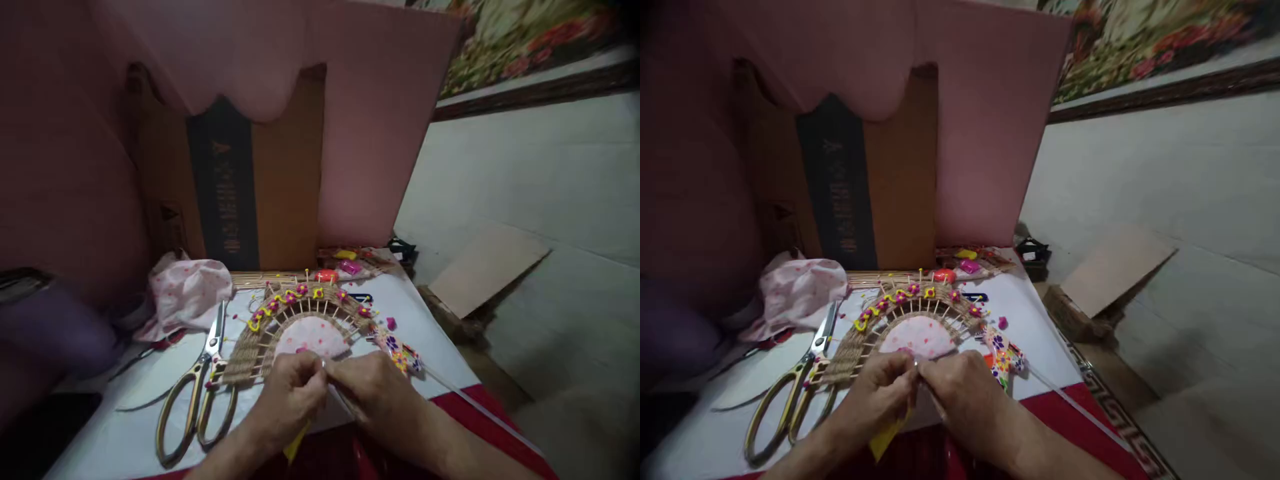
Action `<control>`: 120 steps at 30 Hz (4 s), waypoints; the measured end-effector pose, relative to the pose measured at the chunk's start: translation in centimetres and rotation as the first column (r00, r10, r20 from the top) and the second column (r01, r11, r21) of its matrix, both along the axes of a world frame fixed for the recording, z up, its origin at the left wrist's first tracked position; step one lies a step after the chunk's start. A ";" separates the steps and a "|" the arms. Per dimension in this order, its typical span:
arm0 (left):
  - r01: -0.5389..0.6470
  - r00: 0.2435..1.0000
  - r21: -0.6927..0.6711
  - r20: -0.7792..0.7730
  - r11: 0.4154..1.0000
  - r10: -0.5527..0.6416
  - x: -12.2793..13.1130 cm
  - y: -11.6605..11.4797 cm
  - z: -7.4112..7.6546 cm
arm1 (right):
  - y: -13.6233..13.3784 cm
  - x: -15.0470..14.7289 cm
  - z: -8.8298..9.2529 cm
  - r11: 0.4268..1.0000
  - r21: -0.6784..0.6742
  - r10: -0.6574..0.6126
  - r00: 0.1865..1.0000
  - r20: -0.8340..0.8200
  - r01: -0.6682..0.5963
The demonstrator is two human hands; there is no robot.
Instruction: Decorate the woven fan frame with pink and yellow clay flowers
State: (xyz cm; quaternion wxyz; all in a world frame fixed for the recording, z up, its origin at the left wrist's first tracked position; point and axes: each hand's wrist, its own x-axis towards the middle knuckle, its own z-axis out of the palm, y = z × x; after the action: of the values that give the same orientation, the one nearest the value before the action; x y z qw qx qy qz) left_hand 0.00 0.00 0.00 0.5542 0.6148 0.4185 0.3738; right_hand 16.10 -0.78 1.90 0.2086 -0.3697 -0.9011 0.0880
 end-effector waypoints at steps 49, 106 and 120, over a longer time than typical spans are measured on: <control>-0.034 0.941 -0.244 0.320 0.969 0.114 -1.5 1.5 1.3 | 0.8 0.5 1.0 0.878 -0.477 -0.271 0.857 -0.438 0.034; -0.014 0.938 -0.331 0.321 0.943 0.127 -1.3 2.0 -0.6 | 4.8 7.0 1.7 0.838 -0.438 -0.516 0.733 -0.444 0.326; 0.066 0.924 -0.282 0.380 0.957 0.048 -1.0 1.4 0.3 | 1.4 1.0 0.8 0.807 -0.588 -0.375 0.819 -0.435 0.057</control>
State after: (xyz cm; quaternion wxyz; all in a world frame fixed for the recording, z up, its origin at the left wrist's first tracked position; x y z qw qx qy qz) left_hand -0.96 1.45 0.27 0.7108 0.4441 0.3494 0.4189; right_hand 17.14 0.58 2.67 0.3433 -0.4788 -0.6926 0.4162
